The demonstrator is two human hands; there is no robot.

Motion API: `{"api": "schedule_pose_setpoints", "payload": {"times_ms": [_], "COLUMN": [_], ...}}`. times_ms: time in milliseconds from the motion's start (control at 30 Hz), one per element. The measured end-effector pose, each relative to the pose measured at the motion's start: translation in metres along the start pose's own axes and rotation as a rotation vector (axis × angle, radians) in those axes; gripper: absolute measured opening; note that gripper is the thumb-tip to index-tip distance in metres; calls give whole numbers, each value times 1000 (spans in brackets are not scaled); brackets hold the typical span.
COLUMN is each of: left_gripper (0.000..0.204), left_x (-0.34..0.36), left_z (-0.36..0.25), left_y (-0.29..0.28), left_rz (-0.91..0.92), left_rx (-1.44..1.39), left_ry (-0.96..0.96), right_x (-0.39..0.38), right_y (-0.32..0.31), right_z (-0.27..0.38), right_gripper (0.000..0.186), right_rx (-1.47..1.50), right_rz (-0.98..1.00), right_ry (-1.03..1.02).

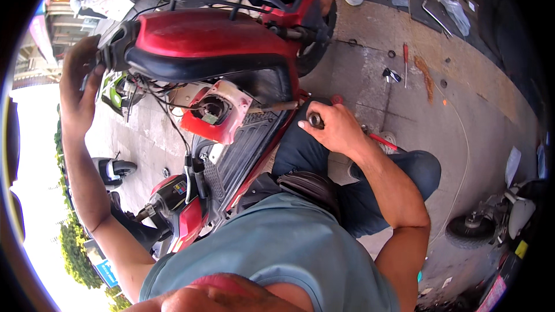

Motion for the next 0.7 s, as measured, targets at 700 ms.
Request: {"api": "schedule_pose_setpoints", "payload": {"times_ms": [700], "left_gripper": [28], "left_x": [-8], "left_z": [22], "left_y": [-18], "left_rz": [46], "left_rx": [171], "left_ry": [-51], "right_x": [17], "right_y": [-13], "right_z": [-32], "right_gripper": [25], "right_rx": [-30], "right_rz": [-193], "right_ry": [20]}}
Point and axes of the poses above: each hand's wrist, its own x-axis towards the middle knuckle, its own y-axis out of the palm, z = x × y, the point moved 7 cm from there along x, towards the middle knuckle, and after that the axes turned 9 degrees about z, right-handed, at the moved point
